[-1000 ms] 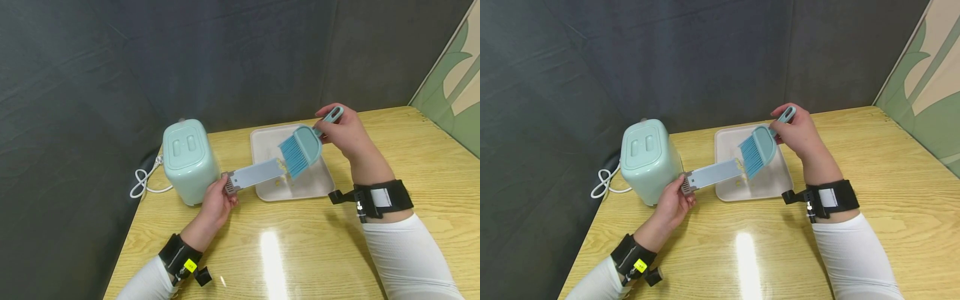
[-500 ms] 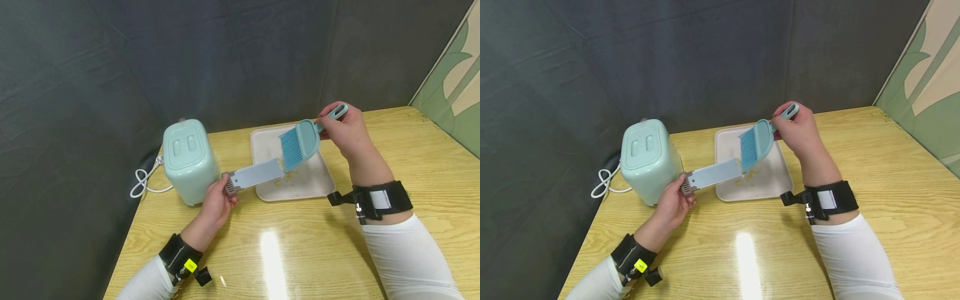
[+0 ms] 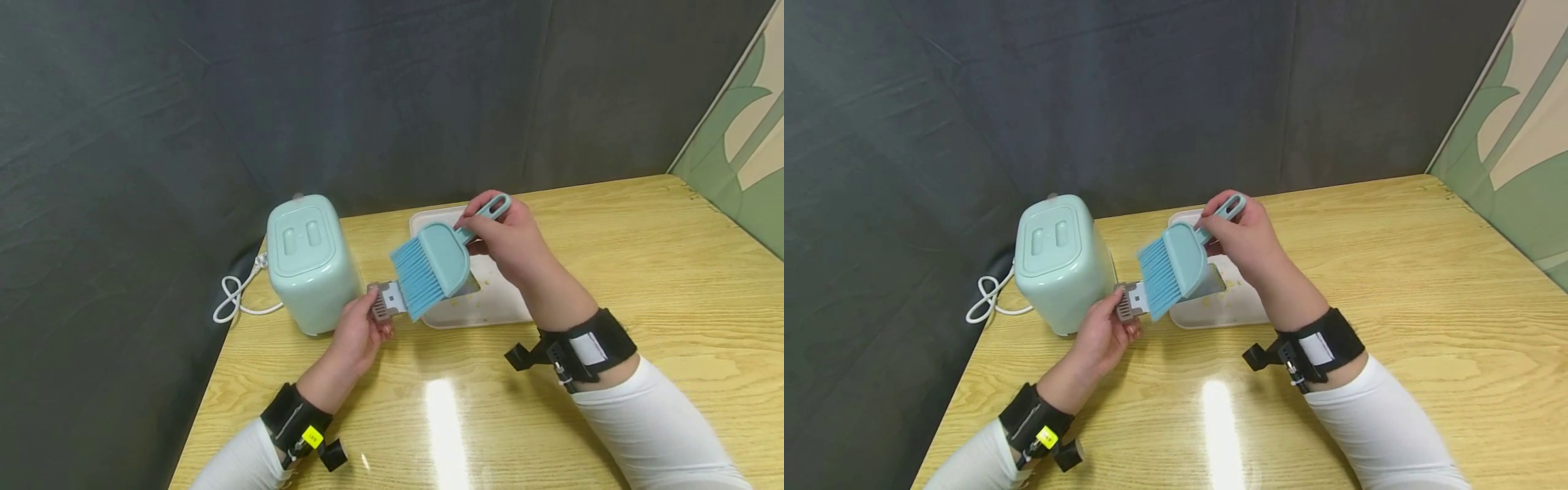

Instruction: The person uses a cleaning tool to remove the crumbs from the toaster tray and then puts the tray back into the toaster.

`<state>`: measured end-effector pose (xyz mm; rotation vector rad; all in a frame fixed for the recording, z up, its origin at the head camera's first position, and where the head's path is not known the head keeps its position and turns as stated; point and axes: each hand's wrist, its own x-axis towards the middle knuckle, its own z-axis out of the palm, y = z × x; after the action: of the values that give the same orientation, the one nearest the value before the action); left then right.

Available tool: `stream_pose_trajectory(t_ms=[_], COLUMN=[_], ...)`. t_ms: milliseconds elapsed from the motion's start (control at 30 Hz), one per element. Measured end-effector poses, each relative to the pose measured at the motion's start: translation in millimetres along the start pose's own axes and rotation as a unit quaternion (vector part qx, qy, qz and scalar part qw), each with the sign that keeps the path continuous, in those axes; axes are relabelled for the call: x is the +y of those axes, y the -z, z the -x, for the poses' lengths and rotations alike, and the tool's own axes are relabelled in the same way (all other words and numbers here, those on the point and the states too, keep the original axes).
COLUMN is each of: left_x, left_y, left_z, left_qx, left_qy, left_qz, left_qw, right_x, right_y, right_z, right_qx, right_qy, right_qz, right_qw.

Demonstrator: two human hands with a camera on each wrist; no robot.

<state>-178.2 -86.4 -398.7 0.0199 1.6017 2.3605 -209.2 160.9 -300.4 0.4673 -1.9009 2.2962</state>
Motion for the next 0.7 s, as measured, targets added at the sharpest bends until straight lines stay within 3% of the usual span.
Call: stream_pose_trajectory(t_ms=[300, 700], left_x=[-2.2, -2.8], left_y=[-3.7, -5.9], left_z=[0.4, 1.6], left_qx=[-0.019, -0.022], left_qy=[-0.007, -0.004], left_qz=[-0.002, -0.008], left_qw=[0.9998, 0.9997], right_x=[13.9, 16.3], right_y=[-15.5, -20.9], right_z=[3.0, 7.9], right_qx=[-0.020, 0.008], right_qy=[-0.017, -0.025], right_qz=[0.030, 0.097], right_qw=[0.9992, 0.9950])
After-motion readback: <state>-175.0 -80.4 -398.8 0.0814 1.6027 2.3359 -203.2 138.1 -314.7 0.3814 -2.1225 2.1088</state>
